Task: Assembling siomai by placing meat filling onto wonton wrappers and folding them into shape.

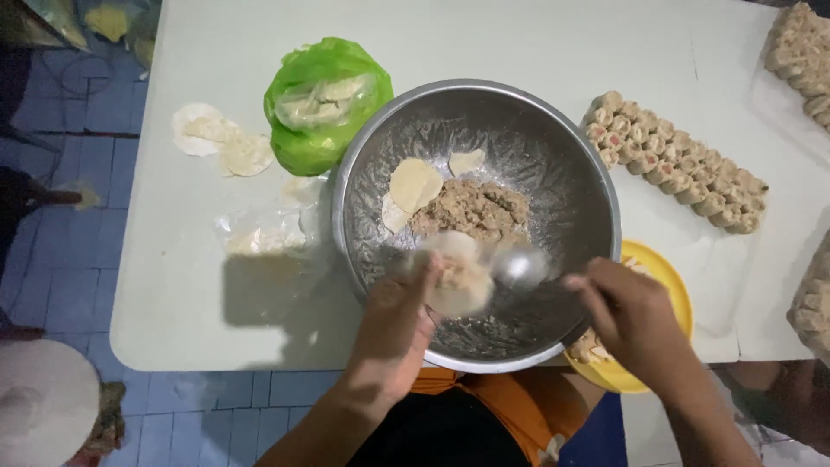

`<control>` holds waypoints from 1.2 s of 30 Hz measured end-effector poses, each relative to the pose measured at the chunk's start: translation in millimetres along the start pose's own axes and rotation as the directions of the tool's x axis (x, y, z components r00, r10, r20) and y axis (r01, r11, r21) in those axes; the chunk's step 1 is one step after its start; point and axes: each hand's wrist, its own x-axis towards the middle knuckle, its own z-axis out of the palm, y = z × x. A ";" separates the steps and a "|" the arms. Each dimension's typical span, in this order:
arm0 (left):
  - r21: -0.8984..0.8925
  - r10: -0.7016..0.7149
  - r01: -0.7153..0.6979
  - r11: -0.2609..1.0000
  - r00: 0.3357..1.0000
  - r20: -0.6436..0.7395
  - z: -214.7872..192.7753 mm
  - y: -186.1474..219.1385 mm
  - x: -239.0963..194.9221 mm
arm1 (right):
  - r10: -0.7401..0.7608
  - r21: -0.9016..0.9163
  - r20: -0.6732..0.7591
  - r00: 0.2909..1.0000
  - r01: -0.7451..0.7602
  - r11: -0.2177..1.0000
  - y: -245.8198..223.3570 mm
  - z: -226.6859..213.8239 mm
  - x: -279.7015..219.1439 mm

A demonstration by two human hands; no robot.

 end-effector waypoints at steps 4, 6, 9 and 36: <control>0.026 0.412 -0.411 0.911 0.907 -0.083 -10.8 23.6 3.5 | 0.104 -0.022 -0.007 0.995 -0.104 0.994 -31.2 -15.3 13.4; -0.070 0.343 -0.340 0.938 0.939 0.036 -12.8 40.1 11.9 | 0.347 -0.334 0.321 0.881 -0.238 0.912 -52.6 -9.9 25.5; 0.352 0.326 -0.253 0.901 0.930 -0.168 4.7 57.8 5.8 | -0.017 -0.511 0.270 0.963 0.158 0.845 -52.8 38.5 25.3; 0.554 0.510 -0.380 0.740 0.855 -0.095 -16.3 47.5 30.1 | -0.082 -0.497 0.406 0.910 0.295 0.816 -56.0 73.7 70.3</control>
